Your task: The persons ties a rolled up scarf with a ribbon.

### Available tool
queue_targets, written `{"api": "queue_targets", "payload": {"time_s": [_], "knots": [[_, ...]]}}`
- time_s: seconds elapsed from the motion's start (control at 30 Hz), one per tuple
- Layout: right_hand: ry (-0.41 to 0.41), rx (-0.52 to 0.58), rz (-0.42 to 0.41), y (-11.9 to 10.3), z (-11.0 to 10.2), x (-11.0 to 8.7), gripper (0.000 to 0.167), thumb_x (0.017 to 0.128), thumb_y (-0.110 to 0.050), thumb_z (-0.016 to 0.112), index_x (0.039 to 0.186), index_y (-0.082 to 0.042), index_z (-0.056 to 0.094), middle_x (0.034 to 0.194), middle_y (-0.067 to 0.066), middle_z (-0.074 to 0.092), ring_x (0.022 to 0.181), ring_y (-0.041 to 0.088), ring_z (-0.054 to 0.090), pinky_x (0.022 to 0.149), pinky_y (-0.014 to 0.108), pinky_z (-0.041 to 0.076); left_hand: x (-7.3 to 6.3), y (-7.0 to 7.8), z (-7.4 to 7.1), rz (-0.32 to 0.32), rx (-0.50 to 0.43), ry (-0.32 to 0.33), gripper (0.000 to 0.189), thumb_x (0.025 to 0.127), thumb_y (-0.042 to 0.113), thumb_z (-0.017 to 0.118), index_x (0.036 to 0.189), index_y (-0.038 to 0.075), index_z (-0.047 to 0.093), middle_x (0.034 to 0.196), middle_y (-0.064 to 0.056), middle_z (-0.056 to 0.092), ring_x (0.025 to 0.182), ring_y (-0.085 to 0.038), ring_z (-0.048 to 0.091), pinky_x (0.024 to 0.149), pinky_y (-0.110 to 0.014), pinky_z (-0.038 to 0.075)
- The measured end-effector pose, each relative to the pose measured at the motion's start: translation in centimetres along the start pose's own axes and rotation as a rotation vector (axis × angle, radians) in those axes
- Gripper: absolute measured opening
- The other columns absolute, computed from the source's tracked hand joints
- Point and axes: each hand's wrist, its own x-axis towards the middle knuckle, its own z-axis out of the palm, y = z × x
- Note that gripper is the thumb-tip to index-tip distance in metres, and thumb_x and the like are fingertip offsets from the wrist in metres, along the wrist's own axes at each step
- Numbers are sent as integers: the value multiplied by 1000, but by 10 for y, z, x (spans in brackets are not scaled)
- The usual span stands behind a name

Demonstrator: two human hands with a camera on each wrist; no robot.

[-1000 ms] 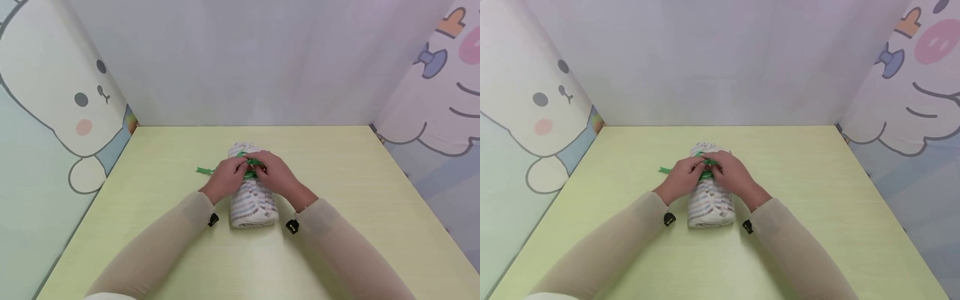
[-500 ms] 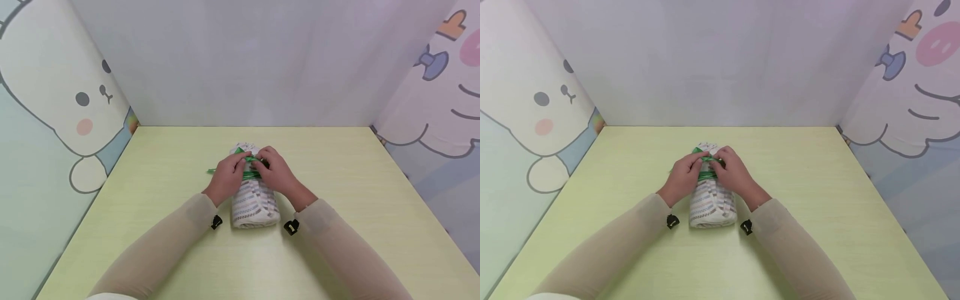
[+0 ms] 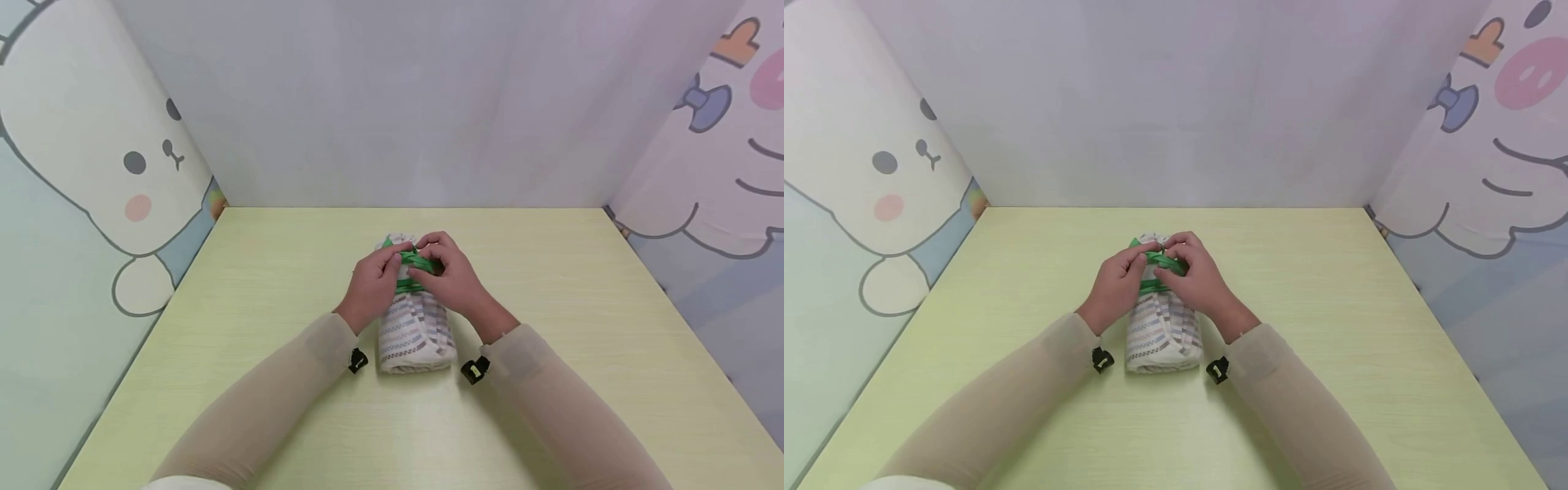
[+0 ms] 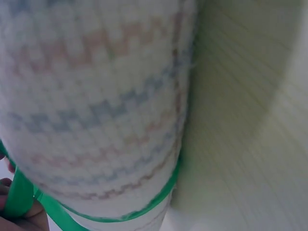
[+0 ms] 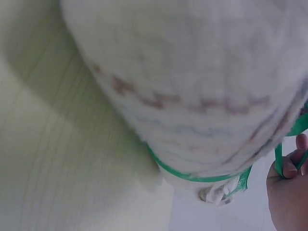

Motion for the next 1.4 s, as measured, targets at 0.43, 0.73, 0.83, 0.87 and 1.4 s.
{"api": "queue_targets", "payload": {"time_s": [0.43, 0.73, 0.83, 0.87, 1.4], "knots": [[-76, -34, 150, -1, 1, 2, 30, 96, -14, 74, 121, -8, 59, 81, 8, 59, 72, 23, 52, 69, 33, 46, 6, 8, -6, 28, 41, 29, 36, 113, 23, 43, 137, 11, 66, 136, 3, 64, 136, -12, 51, 111, -37, 42], [-248, 331, 176, 5, -8, 1, 46, 95, 7, 50, 139, -5, 42, 94, 14, 69, 83, 22, 64, 76, 31, 51, 8, 8, -6, -5, 16, 29, 37, 113, 24, 43, 141, 12, 63, 142, 3, 61, 140, -15, 48, 115, -39, 38], [-273, 436, 129, 7, -11, -1, 47, 95, 11, 42, 139, -4, 39, 103, 14, 71, 92, 22, 67, 82, 32, 53, 9, 6, -5, -10, 16, 22, 37, 113, 24, 43, 141, 12, 63, 143, 2, 61, 140, -16, 48, 115, -40, 38], [-275, 455, 114, 7, -11, -2, 46, 96, 12, 43, 139, -4, 39, 107, 15, 71, 96, 22, 67, 84, 32, 53, 9, 6, -5, -10, 16, 16, 37, 113, 24, 43, 142, 13, 63, 143, 2, 60, 140, -16, 48, 115, -40, 39], [15, 67, 96, 6, 4, -1, 29, 105, -5, 52, 132, -9, 60, 97, 13, 62, 78, 24, 52, 69, 29, 46, 12, 6, -5, 14, 32, -34, 40, 113, 23, 42, 149, 13, 56, 151, 5, 54, 146, -15, 38, 119, -38, 32]]}}
